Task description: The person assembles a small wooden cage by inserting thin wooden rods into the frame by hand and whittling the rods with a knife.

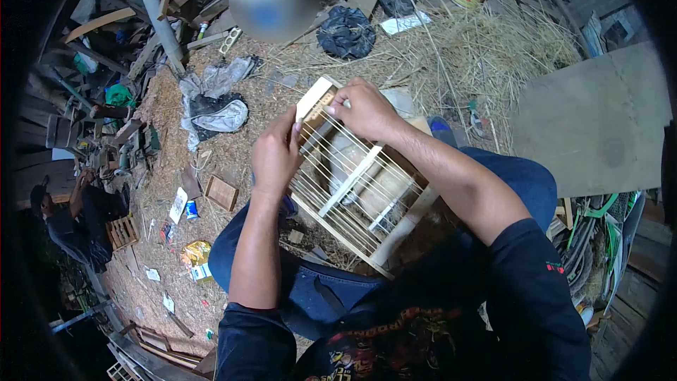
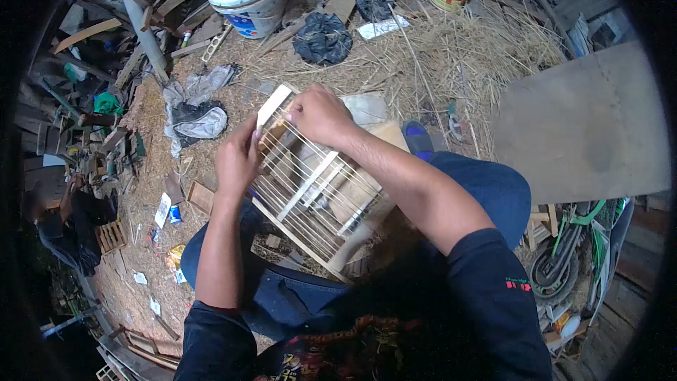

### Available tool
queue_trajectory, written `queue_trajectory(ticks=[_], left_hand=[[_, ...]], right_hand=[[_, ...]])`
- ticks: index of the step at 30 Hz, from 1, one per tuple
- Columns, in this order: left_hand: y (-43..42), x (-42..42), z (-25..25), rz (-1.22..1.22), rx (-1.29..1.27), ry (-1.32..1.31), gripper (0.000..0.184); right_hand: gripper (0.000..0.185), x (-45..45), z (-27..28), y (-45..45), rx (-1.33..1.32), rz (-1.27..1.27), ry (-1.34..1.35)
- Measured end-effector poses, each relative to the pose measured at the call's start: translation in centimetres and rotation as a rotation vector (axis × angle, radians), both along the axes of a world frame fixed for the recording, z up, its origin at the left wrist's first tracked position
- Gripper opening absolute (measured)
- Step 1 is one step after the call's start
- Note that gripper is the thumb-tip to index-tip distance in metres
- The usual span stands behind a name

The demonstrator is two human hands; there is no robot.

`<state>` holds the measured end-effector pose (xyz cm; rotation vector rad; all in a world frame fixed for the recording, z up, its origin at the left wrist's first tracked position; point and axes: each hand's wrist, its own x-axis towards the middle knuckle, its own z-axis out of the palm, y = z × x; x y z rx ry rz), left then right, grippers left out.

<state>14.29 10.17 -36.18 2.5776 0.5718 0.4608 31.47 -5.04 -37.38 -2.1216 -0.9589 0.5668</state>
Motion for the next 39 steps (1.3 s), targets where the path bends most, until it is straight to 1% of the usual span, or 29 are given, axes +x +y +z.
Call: queue_trajectory(ticks=[3, 5, 6, 7, 9, 11, 13, 15, 17, 19, 21, 26, 28, 34, 39], left_hand=[[0.0, 0.0, -0.2, 0.015, 0.012, 0.009, 0.035], [0.3, -0.1, -0.5, -0.01, 0.057, -0.027, 0.034], [0.2, -0.1, -0.5, -0.006, 0.062, -0.024, 0.034], [0.2, -0.2, -0.5, -0.008, 0.06, -0.027, 0.034], [0.3, -0.2, -0.2, -0.018, 0.048, 0.005, 0.034], [0.1, 0.0, 0.2, -0.017, 0.047, -0.007, 0.034], [0.2, -0.1, 0.4, -0.01, 0.05, -0.014, 0.034], [0.3, 0.0, 0.2, -0.022, -0.01, -0.03, 0.035], [0.3, 0.0, 0.0, -0.014, -0.01, -0.034, 0.034], [0.3, 0.1, 0.1, -0.007, -0.005, 0.004, 0.033], [0.2, 0.1, -0.3, -0.006, 0.012, -0.004, 0.033], [0.2, 0.1, -0.2, -0.007, 0.019, 0.0, 0.032], [0.3, 0.1, -0.5, -0.011, 0.029, -0.001, 0.033], [0.5, 0.2, -0.9, -0.045, 0.066, -0.048, 0.033], [0.4, 0.2, -0.5, -0.045, 0.026, -0.051, 0.033]], right_hand=[[0.026, 0.1, 0.1, -1.0, 0.04, 0.022, -0.011], [0.027, 0.2, -0.2, -2.2, 0.15, 0.0, -0.13], [0.026, -0.1, 1.8, -3.4, 0.079, -0.017, -0.127], [0.026, -0.2, 3.3, -4.6, 0.077, -0.018, -0.13], [0.027, -0.4, 5.6, -7.0, -0.062, -0.021, -0.182], [0.028, -0.5, 7.2, -9.4, -0.213, 0.06, -0.05], [0.028, -1.4, 6.7, -12.1, -0.214, 0.096, -0.035], [0.028, -2.4, 6.7, -13.3, -0.219, 0.128, -0.015], [0.029, -3.2, 7.0, -14.1, -0.378, 0.137, 0.037], [0.028, -3.0, 6.3, -14.5, -0.389, 0.142, 0.029], [0.027, -2.4, 5.3, -14.5, -0.353, 0.136, 0.059], [0.026, -1.7, 5.2, -14.5, -0.378, 0.182, 0.11], [0.023, -1.9, 5.4, -14.6, -0.366, 0.207, 0.039], [0.02, -1.7, 4.5, -14.6, -0.351, 0.262, -0.034], [0.017, -1.4, 4.4, -14.4, -0.337, 0.257, 0.001]])
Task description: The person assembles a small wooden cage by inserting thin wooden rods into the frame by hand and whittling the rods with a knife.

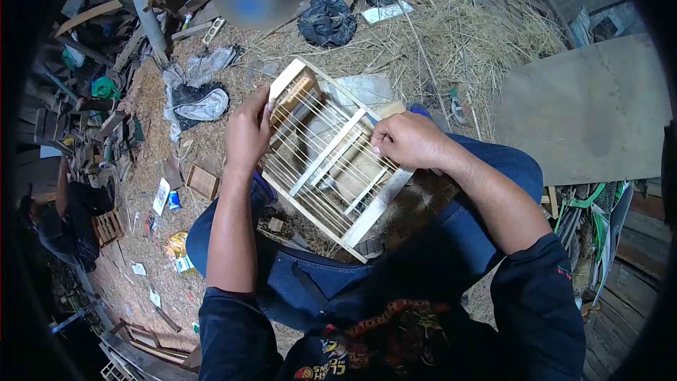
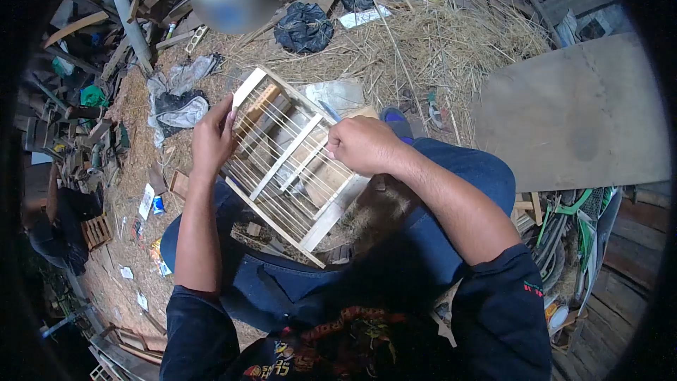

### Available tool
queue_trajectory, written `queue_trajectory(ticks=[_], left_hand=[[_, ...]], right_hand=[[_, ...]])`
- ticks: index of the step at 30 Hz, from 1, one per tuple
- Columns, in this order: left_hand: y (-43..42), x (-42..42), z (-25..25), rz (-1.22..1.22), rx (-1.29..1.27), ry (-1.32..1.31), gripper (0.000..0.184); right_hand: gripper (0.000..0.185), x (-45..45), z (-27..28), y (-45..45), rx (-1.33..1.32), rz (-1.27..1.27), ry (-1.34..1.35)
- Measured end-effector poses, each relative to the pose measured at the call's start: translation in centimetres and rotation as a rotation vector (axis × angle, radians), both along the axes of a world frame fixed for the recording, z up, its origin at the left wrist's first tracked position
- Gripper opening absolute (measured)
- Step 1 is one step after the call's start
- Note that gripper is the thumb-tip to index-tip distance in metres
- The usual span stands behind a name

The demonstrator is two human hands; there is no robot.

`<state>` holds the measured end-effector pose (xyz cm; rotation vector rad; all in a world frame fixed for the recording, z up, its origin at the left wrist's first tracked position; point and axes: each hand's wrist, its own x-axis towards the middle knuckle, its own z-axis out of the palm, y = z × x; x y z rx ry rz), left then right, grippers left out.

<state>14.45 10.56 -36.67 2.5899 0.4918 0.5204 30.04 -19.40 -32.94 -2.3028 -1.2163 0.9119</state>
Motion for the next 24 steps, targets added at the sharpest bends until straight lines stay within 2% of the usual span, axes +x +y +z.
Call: queue_trajectory(ticks=[5, 14, 21, 24], left_hand=[[-0.2, 0.1, 0.7, 0.056, -0.099, 0.061, 0.034], [-0.8, 0.2, 1.0, 0.023, -0.039, 0.02, 0.03], [-1.9, 0.2, 2.3, 0.041, -0.065, 0.073, 0.034], [-2.1, 0.2, 2.2, 0.028, -0.046, 0.019, 0.033]], right_hand=[[0.014, 0.1, -0.1, 0.2, -0.026, 0.002, 0.002], [0.015, 0.1, 0.4, 0.0, -0.136, 0.057, -0.027], [0.012, 0.1, 0.8, -0.5, -0.162, 0.031, 0.083], [0.011, -0.1, 0.8, -0.6, -0.183, 0.025, 0.088]])
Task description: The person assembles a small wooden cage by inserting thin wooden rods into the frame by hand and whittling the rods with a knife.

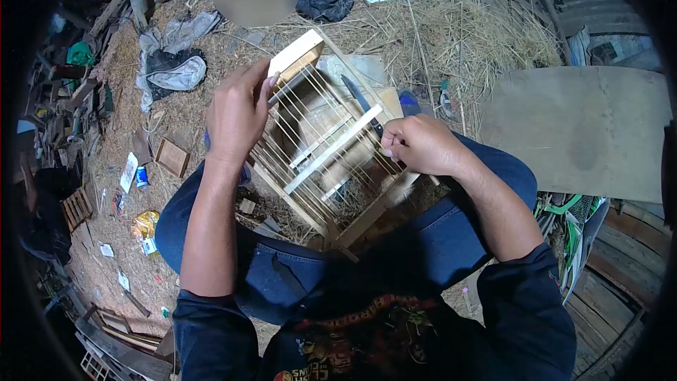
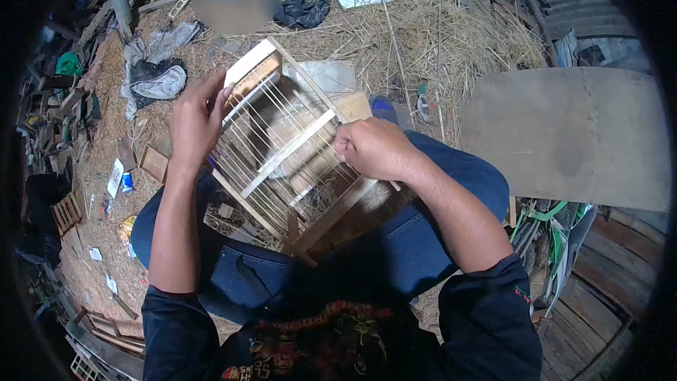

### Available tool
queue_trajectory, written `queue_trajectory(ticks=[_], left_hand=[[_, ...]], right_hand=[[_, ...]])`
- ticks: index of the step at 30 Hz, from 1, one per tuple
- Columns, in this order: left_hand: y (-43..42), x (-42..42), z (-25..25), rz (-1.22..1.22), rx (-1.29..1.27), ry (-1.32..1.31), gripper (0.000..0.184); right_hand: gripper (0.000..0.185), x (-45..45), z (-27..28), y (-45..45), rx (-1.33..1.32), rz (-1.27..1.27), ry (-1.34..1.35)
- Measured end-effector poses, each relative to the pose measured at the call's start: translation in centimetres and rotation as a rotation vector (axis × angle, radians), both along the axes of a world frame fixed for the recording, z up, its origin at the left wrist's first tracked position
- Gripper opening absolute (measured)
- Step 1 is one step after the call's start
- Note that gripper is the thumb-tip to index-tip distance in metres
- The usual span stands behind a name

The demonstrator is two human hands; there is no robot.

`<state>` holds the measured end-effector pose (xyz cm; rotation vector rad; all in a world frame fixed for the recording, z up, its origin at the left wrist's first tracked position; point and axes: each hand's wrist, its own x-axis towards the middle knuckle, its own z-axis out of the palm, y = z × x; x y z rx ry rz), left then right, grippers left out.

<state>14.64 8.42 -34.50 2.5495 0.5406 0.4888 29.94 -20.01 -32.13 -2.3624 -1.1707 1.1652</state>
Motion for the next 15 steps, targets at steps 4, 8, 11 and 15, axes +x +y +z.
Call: queue_trajectory(ticks=[4, 8, 11, 15], left_hand=[[-0.34, 0.02, 0.06, 0.007, 0.061, 0.002, 0.03], [-0.61, 0.01, 0.14, 0.024, 0.034, 0.049, 0.028], [-0.89, 0.15, 0.79, 0.013, 0.052, 0.064, 0.027], [-1.01, 0.2, 0.79, 0.008, 0.056, 0.048, 0.027]], right_hand=[[0.012, 0.1, -0.61, -0.27, -0.005, -0.007, 0.007], [0.015, 0.17, -0.14, -0.12, -0.032, 0.017, -0.008], [0.015, 0.31, -0.05, -0.11, -0.051, 0.045, -0.001], [0.014, 0.26, -0.27, -0.09, -0.083, 0.078, -0.025]])
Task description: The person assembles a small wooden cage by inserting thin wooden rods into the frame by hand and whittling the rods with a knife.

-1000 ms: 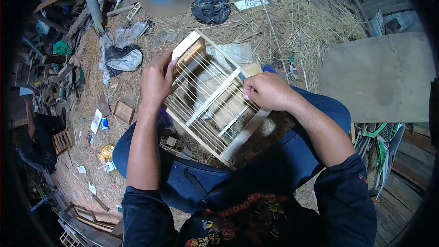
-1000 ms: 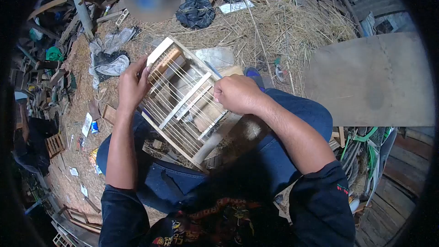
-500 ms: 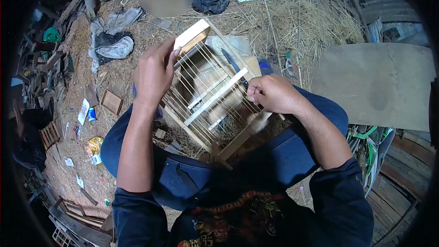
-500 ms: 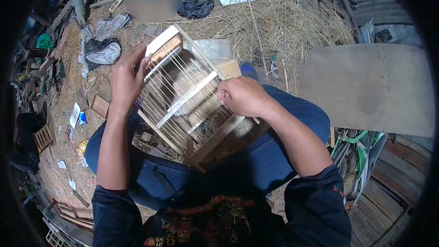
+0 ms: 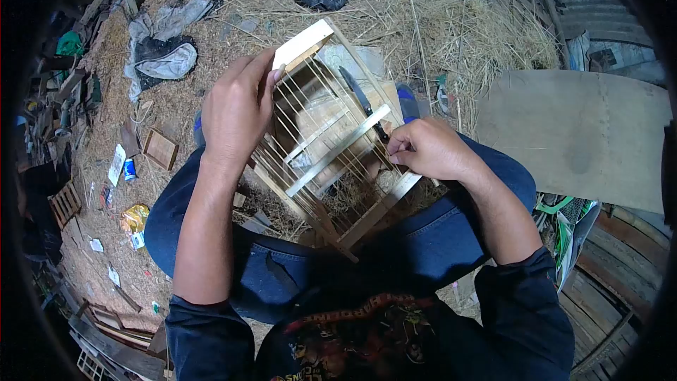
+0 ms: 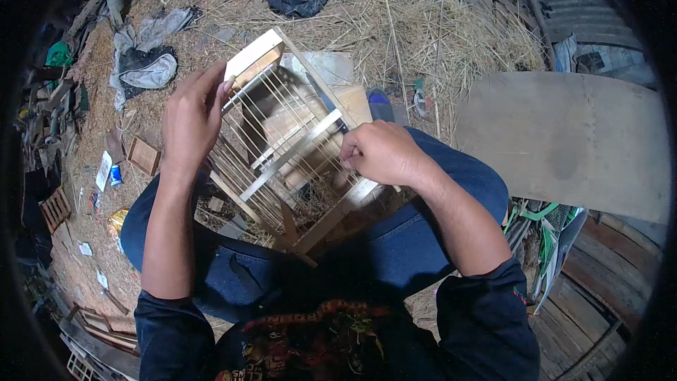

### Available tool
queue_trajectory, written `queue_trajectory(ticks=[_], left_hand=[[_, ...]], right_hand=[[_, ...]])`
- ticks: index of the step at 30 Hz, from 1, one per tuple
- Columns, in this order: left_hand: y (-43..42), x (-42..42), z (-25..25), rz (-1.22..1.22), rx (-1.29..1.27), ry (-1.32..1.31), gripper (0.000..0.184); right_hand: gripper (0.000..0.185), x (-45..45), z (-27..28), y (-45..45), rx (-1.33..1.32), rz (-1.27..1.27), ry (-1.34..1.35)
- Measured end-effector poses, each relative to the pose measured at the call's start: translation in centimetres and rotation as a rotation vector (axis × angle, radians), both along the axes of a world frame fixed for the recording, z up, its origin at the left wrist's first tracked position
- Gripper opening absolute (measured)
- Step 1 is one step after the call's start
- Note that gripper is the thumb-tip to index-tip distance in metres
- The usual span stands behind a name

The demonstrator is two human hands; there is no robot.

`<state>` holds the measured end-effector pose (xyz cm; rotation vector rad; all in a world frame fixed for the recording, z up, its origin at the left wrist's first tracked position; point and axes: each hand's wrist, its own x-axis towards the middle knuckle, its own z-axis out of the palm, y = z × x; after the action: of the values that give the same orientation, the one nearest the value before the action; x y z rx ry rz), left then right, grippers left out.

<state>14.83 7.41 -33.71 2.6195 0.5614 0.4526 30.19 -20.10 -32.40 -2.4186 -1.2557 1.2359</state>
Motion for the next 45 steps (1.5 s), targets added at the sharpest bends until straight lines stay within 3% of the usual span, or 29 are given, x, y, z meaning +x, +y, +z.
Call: queue_trajectory(ticks=[45], left_hand=[[0.5, 0.2, -1.0, -0.008, 0.036, -0.026, 0.027]], right_hand=[[0.011, -0.1, -0.4, -0.7, 0.04, -0.096, 0.039]])
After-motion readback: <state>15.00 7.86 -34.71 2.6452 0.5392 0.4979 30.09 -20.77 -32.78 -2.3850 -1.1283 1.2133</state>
